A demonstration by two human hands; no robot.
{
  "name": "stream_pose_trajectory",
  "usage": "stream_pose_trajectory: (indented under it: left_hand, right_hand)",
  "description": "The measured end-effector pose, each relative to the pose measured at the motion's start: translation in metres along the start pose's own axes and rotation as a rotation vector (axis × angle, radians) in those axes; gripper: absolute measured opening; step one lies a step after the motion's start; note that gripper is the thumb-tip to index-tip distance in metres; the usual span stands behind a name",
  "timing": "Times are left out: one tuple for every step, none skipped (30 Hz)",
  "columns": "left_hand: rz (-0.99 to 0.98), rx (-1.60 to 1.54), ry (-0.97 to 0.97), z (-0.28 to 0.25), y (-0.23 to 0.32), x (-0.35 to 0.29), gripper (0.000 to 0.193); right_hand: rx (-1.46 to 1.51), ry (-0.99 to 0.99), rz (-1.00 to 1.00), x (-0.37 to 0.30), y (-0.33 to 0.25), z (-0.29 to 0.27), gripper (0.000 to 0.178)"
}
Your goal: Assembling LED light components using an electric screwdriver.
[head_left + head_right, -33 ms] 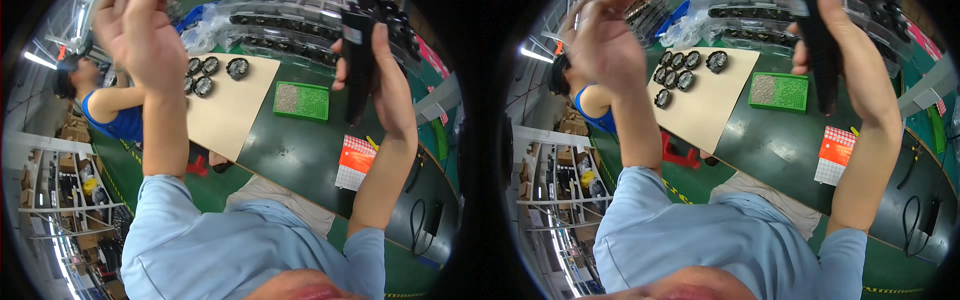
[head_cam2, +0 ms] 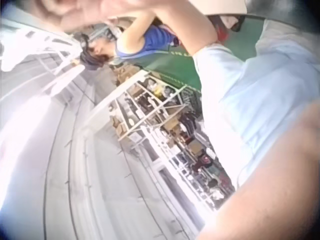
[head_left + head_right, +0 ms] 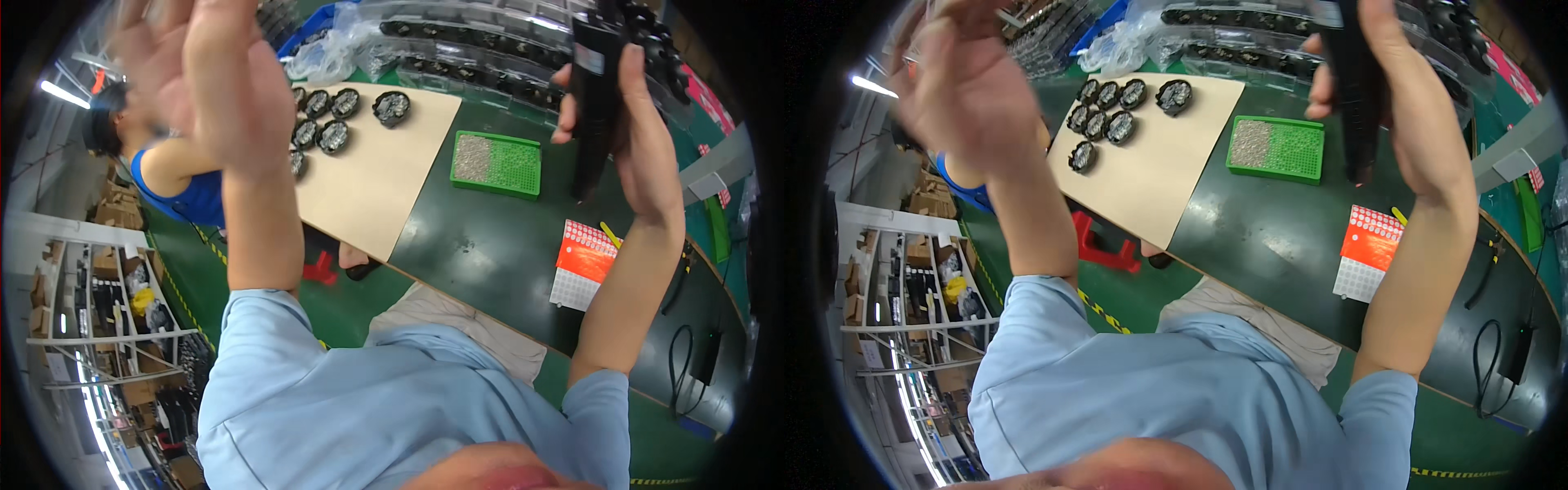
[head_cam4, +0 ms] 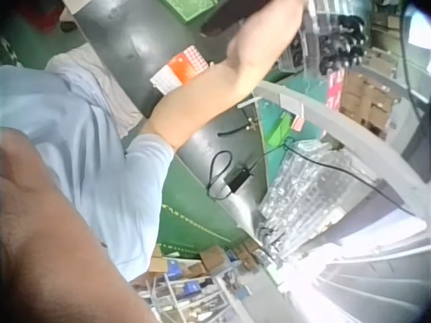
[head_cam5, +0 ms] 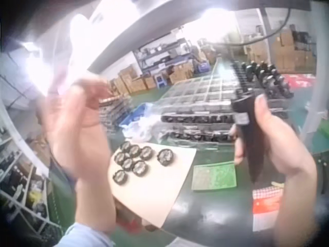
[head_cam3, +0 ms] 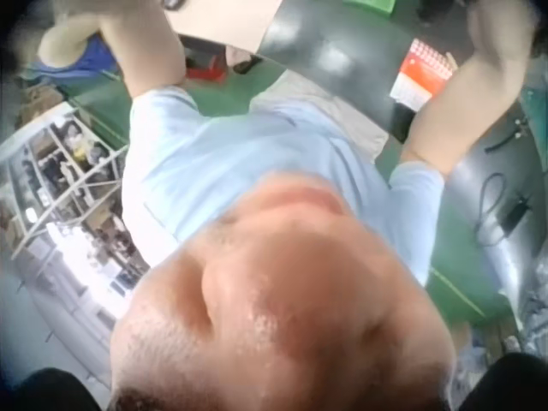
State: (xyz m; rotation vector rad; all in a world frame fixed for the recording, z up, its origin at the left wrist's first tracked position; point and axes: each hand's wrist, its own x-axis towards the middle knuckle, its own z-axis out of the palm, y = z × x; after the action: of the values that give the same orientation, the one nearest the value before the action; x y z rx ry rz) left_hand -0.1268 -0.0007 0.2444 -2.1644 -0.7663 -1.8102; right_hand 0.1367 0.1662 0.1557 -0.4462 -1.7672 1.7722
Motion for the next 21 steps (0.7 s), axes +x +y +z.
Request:
stream_pose_trajectory:
  left_hand:
    - [-0.006,0.002,0.022,0.000,0.010,-0.002,0.026]
    - [-0.013,0.016,0.041,0.018,0.050,-0.006,0.027]
    - [-0.007,0.041,0.057,-0.013,0.002,0.007,0.028]
    - [-0.017,-0.013,0.089,0.077,0.069,-0.027,0.029]
    - [-0.002,-0.020,0.101,0.080,0.093,-0.031,0.030]
    - [0.000,-0.004,0.098,0.090,0.093,-0.031,0.030]
    - [0.004,0.006,0.095,0.095,0.098,-0.029,0.031]
    - [0.010,0.011,0.093,0.067,0.092,-0.024,0.032]
    - [0.002,-0.006,0.114,0.071,0.097,-0.028,0.033]
    - [0.010,-0.028,0.115,0.046,0.097,-0.030,0.034]
    - [0.021,-0.049,0.118,0.014,0.083,-0.032,0.035]
    - [0.036,-0.073,0.128,-0.023,0.063,-0.041,0.036]
    - [0.067,-0.017,0.112,-0.069,0.077,-0.036,0.037]
    - [0.095,-0.024,0.135,-0.102,0.076,-0.042,0.038]
    - [0.109,0.052,0.125,-0.120,0.100,-0.044,0.040]
    - [0.116,0.026,0.175,-0.050,0.084,-0.058,0.041]
    - [0.131,0.054,0.193,-0.022,0.080,-0.056,0.042]
    - [0.140,0.022,0.218,0.004,0.066,-0.051,0.043]
    - [0.141,0.035,0.232,0.021,0.062,-0.049,0.044]
    - [0.138,0.046,0.247,0.035,0.058,-0.047,0.045]
    - [0.136,0.117,0.255,0.045,0.059,-0.046,0.046]
  right_hand:
    - [-0.021,-0.007,-0.016,0.000,0.001,-0.002,0.079]
    - [-0.028,0.008,-0.012,0.000,0.001,-0.005,0.079]
    - [-0.034,0.015,-0.023,0.004,0.003,-0.006,0.079]
    - [-0.028,0.029,0.007,0.001,0.019,-0.029,0.080]
    - [-0.039,0.041,-0.008,0.000,0.018,-0.035,0.079]
    - [-0.026,0.035,-0.019,0.004,0.021,-0.029,0.079]
    - [-0.004,0.014,-0.012,0.010,0.019,-0.027,0.079]
    - [-0.023,0.036,-0.045,0.016,0.016,-0.025,0.079]
    - [-0.066,0.069,-0.053,0.018,0.015,-0.023,0.079]
    - [-0.065,0.091,-0.060,0.019,0.019,-0.033,0.079]
    - [-0.088,0.120,-0.070,0.012,0.026,-0.035,0.077]
    - [-0.082,0.154,-0.072,0.005,0.033,-0.032,0.074]
    - [-0.033,0.156,-0.091,0.010,0.037,-0.021,0.072]
    - [-0.065,0.202,-0.100,-0.003,0.033,-0.024,0.071]
    - [-0.009,0.172,-0.121,0.002,0.045,-0.015,0.072]
    - [-0.035,0.221,-0.108,-0.009,0.050,-0.021,0.072]
    - [-0.030,0.261,-0.128,-0.015,0.056,-0.022,0.073]
    - [-0.078,0.308,-0.147,-0.028,0.050,-0.029,0.074]
    - [-0.101,0.315,-0.164,-0.031,0.051,-0.028,0.074]
    - [-0.092,0.340,-0.181,-0.035,0.055,-0.024,0.073]
    - [-0.057,0.310,-0.203,-0.028,0.066,-0.016,0.073]
